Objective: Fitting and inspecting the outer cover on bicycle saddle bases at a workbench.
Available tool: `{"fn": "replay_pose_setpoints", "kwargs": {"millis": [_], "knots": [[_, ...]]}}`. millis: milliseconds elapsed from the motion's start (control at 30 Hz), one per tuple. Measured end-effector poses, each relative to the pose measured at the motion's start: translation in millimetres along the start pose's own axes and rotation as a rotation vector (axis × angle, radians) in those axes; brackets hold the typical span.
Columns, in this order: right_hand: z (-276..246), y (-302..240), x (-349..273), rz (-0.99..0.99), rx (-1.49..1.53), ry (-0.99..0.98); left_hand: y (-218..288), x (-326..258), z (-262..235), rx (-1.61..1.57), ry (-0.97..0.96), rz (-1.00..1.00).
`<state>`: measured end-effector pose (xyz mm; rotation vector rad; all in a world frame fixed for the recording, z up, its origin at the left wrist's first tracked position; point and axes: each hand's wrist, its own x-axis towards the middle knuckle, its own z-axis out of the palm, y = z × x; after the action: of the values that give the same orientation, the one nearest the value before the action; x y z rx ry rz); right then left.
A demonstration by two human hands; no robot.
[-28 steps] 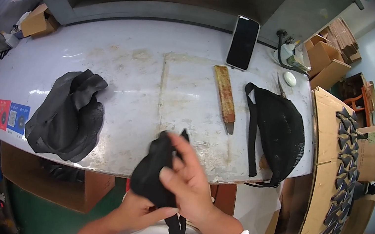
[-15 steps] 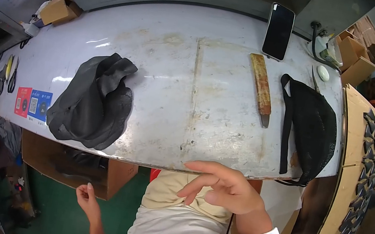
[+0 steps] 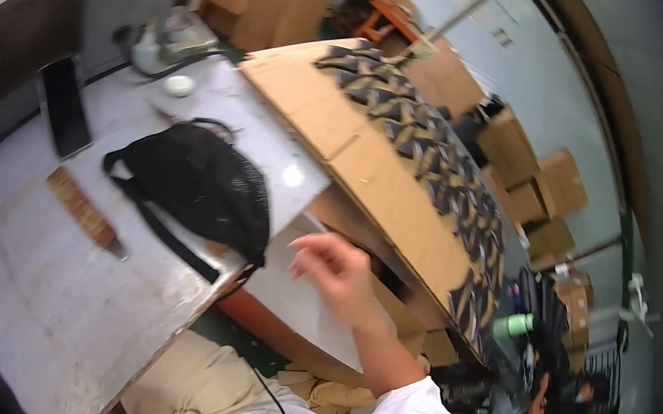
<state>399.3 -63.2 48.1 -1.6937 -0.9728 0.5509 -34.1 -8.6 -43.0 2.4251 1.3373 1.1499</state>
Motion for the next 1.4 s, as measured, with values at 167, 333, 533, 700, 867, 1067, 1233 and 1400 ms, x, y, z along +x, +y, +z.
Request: {"fn": "replay_pose_setpoints", "kwargs": {"millis": [167, 333, 533, 700, 867, 1067, 1233, 1400], "knots": [[-194.5, 53.3, -47.2, 0.105, -0.775, 0.635, 19.3, 62.4, 20.2, -0.403, -0.065, 0.340], [-322.8, 81.6, -151.5, 0.675, -1.328, 0.861, 22.3, 76.3, 16.7, -0.444, -0.153, 0.287], [-407.1, 137.3, -201.0, 0.633, -1.177, 0.962, 31.4, 83.6, 21.4, -0.489, -0.193, 0.225], [-398.7, 175.1, -157.8, 0.618, -1.132, 1.005, 27.8, 80.2, 23.2, -0.439, -0.255, 0.314], [-463.4, 134.7, -173.6, 0.686, -0.653, 1.020, 31.4, 77.9, 30.9, -0.398, -0.227, 0.356], [-368.3, -29.1, -117.3, -0.293, 0.146, 1.065, 38.8, 92.5, 34.0, -0.429, -0.165, 0.346], [-221.3, -51.8, -45.4, -0.300, 0.459, 0.586, 32.2, 93.2, 32.2, -0.448, -0.156, 0.301], [15.8, -28.6, 18.5, 0.147, 0.863, -0.158, 9.4, 86.0, 26.1, -0.469, -0.009, 0.147]]}}
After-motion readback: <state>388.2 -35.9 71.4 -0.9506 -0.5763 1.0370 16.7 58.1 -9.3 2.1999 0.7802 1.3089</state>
